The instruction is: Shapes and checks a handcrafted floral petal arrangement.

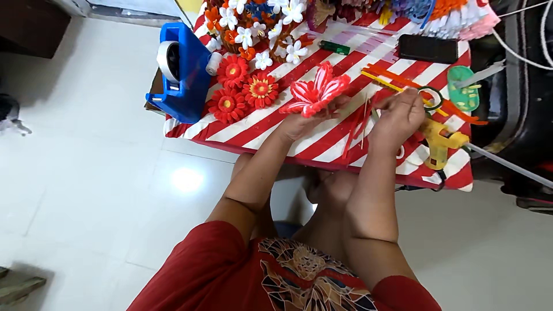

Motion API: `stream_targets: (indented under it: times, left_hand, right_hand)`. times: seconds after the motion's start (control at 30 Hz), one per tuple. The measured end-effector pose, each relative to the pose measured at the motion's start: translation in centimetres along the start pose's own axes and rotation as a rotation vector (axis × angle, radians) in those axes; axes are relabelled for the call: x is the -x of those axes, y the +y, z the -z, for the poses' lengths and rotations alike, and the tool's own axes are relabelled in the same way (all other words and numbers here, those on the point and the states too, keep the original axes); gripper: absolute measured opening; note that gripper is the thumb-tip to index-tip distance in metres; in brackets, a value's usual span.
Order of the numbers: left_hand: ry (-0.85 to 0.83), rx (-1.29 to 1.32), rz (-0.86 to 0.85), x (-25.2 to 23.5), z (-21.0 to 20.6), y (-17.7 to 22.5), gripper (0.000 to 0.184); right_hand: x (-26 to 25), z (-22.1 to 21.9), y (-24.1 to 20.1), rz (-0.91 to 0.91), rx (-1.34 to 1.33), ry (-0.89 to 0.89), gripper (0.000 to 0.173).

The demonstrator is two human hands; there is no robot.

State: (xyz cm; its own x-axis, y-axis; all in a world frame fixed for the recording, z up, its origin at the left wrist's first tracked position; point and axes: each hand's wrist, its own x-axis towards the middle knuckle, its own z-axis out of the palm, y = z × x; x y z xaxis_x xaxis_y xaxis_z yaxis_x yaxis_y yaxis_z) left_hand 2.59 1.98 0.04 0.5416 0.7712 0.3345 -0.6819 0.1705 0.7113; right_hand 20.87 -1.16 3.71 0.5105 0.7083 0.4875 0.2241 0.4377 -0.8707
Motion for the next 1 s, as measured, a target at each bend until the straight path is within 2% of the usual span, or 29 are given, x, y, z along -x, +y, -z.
stream_targets:
  times: [0.1, 0.2, 0.23, 0.3, 0.37, 0.4, 0.47, 0.53, 0.6, 0.63, 0.7, 0.77, 0.8, 0.9, 1.0]
  left_hand:
    - [0.013, -0.029, 0.034, 0.2, 0.1, -0.4, 0.052]
    - [-0.097, -0.022, 0.052, 0.0, -0.6, 0.3, 0.047]
    - [-0.131, -0.025, 0.052, 0.1, -0.7, 0.4, 0.046]
    - [-0.142, -0.047, 0.04, 0.6, -0.7, 0.5, 0.042]
    - [0.003, -0.162, 0.001, 2.0, -1.7, 1.2, 0.024]
    - [0.079, -0.244, -0.001, 2.4, -2.0, 1.3, 0.019]
    - [0.172, -0.401, 0.016, 2.3, -1.8, 0.9, 0.023]
    - [0.215, -0.566, 0.021, 1.9, -1.6, 0.7, 0.02]
    - [0.234, -0.663, -0.016, 1.6, -1.4, 0.5, 0.022]
    - [0.253, -0.671, -0.029, 1.6, -1.5, 0.5, 0.022]
    - [0.287, -0.642, -0.035, 1.5, -1.5, 0.5, 0.023]
    - [0.33, -0.56, -0.023, 1.6, -1.4, 0.2, 0.023]
    - [0.371, -0.49, 0.006, 1.7, -1.4, 0.2, 0.022]
    - [0.505, -0.273, 0.102, 1.7, -2.6, 0.7, 0.021]
    - [0.547, -0.258, 0.068, 1.4, -3.1, 0.7, 0.02]
  right_hand:
    - [0.5, -0.4, -0.1, 0.035, 0.149, -0.012, 0.042]
    - [0.7, -0.9, 0.2, 0.07, 0.297, -0.004, 0.045]
    - [0.7, -1.0, 0.4, 0.072, 0.304, 0.015, 0.041]
    - [0.7, -0.8, 0.4, 0.038, 0.296, -0.019, 0.015]
    - [0.7, -0.4, 0.5, 0.012, 0.274, -0.059, 0.028]
    - [0.7, -0.4, 0.5, 0.018, 0.256, -0.045, 0.022]
    - [0.6, -0.7, 0.1, 0.013, 0.218, 0.002, 0.014]
    - [0.7, -1.1, -0.3, 0.027, 0.205, 0.043, 0.033]
    - [0.9, -1.4, -0.4, 0.053, 0.155, 0.059, 0.039]
    - [1.0, -1.5, -0.4, 0.072, 0.119, 0.052, 0.035]
    - [1.2, -1.3, -0.4, 0.085, 0.061, -0.06, 0.012]
    - [1.3, -1.4, -0.1, 0.058, 0.02, -0.141, 0.005]
    - [1.3, -1.5, 0.0, 0.039, 0.034, -0.152, 0.008]
    - [1.5, -1.8, -0.3, -0.01, 0.058, -0.12, 0.031]
    - [1.5, -1.9, -0.3, -0.013, 0.017, -0.073, 0.035]
